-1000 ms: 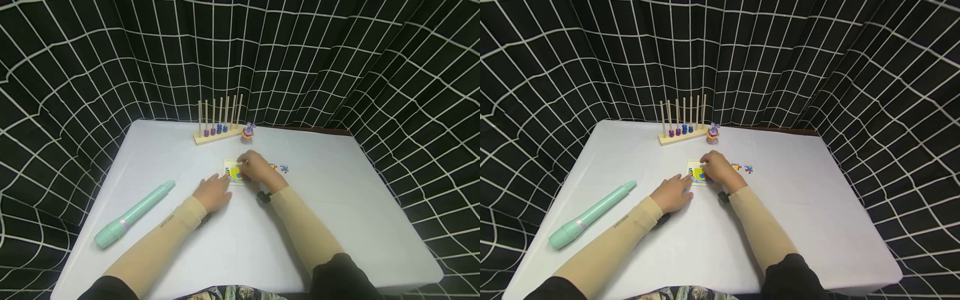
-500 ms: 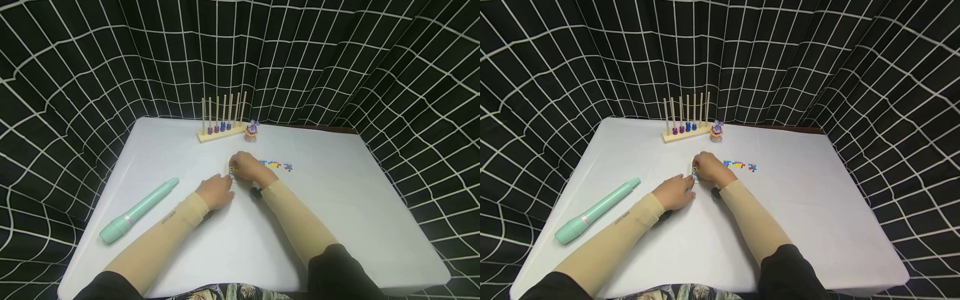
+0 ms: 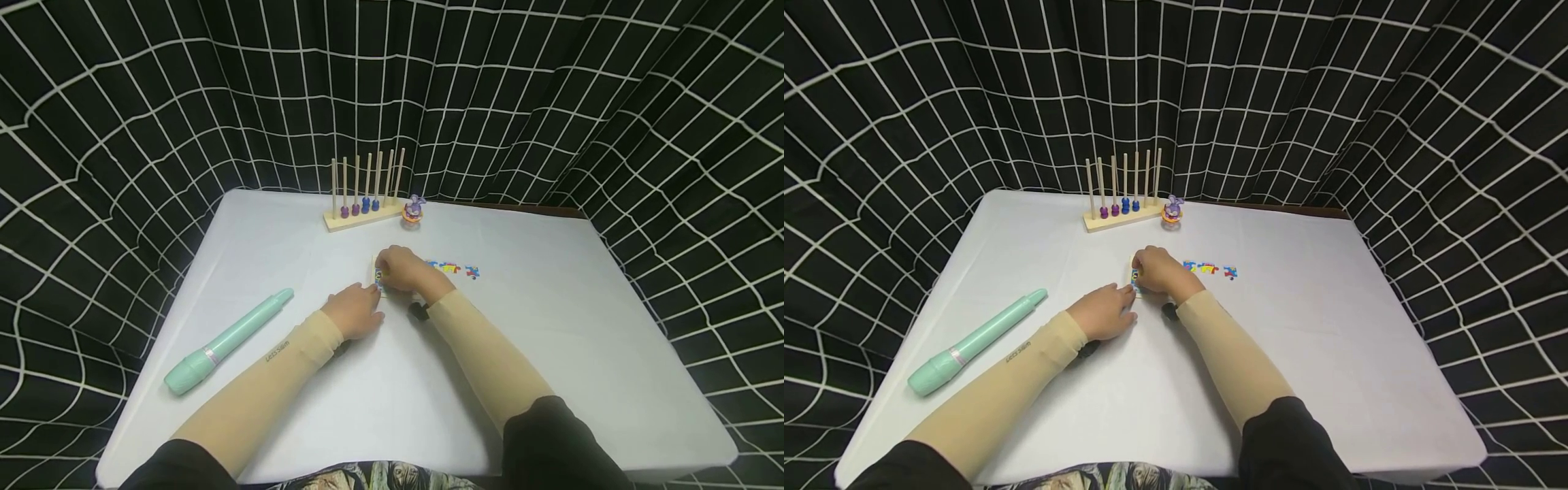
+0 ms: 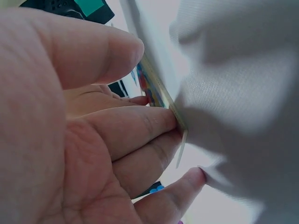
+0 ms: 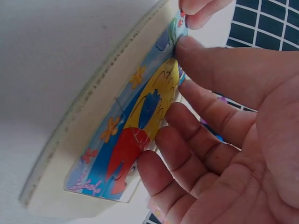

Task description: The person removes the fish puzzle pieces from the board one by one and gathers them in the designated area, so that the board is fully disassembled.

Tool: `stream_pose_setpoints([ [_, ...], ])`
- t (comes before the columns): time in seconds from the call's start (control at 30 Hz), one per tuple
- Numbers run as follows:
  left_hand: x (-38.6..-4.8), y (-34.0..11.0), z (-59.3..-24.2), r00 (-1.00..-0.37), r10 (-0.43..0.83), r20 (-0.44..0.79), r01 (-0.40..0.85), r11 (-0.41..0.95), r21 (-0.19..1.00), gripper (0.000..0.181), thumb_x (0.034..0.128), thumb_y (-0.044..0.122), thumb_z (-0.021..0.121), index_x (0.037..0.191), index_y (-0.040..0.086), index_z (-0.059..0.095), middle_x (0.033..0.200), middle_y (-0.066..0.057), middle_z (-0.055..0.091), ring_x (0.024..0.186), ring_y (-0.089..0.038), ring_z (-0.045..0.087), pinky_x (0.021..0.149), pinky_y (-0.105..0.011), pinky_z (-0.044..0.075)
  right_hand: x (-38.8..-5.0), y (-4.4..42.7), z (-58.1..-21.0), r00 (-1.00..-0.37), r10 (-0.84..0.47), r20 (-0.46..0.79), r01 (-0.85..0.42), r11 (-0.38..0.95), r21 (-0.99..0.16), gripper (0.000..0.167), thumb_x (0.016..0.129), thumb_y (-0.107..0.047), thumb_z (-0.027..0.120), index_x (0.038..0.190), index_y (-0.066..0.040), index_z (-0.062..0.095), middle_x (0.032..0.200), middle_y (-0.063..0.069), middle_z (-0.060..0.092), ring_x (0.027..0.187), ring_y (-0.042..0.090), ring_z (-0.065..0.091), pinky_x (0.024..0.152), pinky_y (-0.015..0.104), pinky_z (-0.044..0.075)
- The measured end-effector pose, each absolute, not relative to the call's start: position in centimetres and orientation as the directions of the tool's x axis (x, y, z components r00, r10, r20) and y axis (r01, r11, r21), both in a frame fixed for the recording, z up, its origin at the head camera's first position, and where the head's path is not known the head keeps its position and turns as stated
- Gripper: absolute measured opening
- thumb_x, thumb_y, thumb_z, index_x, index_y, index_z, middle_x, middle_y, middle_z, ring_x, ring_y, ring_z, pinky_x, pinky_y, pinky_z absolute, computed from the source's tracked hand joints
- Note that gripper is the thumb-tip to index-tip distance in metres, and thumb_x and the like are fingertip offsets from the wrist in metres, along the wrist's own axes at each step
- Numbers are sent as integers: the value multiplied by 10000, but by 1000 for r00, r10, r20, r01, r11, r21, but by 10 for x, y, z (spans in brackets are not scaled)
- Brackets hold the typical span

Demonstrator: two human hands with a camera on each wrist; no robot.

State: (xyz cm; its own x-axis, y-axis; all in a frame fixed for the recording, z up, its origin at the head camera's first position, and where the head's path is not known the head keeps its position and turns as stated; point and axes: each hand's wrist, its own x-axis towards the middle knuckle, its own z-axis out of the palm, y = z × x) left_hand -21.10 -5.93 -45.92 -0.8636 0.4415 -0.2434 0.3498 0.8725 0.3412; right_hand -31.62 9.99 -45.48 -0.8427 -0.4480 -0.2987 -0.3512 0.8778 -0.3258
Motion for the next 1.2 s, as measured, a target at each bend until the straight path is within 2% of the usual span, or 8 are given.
stream_pose_setpoints([
  [0.27,-213,-59,-465,-868,435,-240,344,874,343,629,1119,396,567,1623,27,496,1726,-125,448,1588,-465,410,1062,-865,429,-320,102,-456,-830,-459,-316,-353,872,-339,421,988,-195,806,1376,-70,698,1275,108,694,1212,286,647,1152,455,525],
  [0.47,-209,-59,-462,-866,435,-246,337,872,355,627,1119,393,572,1623,28,494,1731,-126,439,1598,-464,393,1081,-867,410,-321,103,-454,-833,-446,-327,-318,870,-377,322,974,-154,815,1257,-81,679,1177,90,696,1129,275,649,1098,454,545],
  [0.77,-209,-61,-461,-871,423,-250,330,881,339,634,1123,404,565,1634,38,483,1744,-107,421,1607,-454,383,1091,-866,402,-306,106,-459,-896,-393,-208,-259,841,-476,244,983,-7,697,1200,-119,685,1207,119,720,1161,310,678,1134,501,538],
  [1.0,-209,-61,-463,-872,419,-251,324,881,346,630,1122,395,563,1636,39,482,1744,-111,422,1609,-446,384,1106,-863,393,-300,112,-459,-907,-403,-119,-283,796,-535,198,1032,-11,632,1164,-137,706,1205,121,744,1139,309,688,1102,509,551],
  [1.2,-207,-59,-461,-877,408,-254,313,886,342,638,1117,406,560,1641,53,480,1747,-97,422,1618,-425,377,1137,-837,392,-300,146,-443,-949,-314,23,-244,687,-684,160,1083,-47,613,1197,-81,719,1215,137,742,1107,326,691,1026,514,576],
])
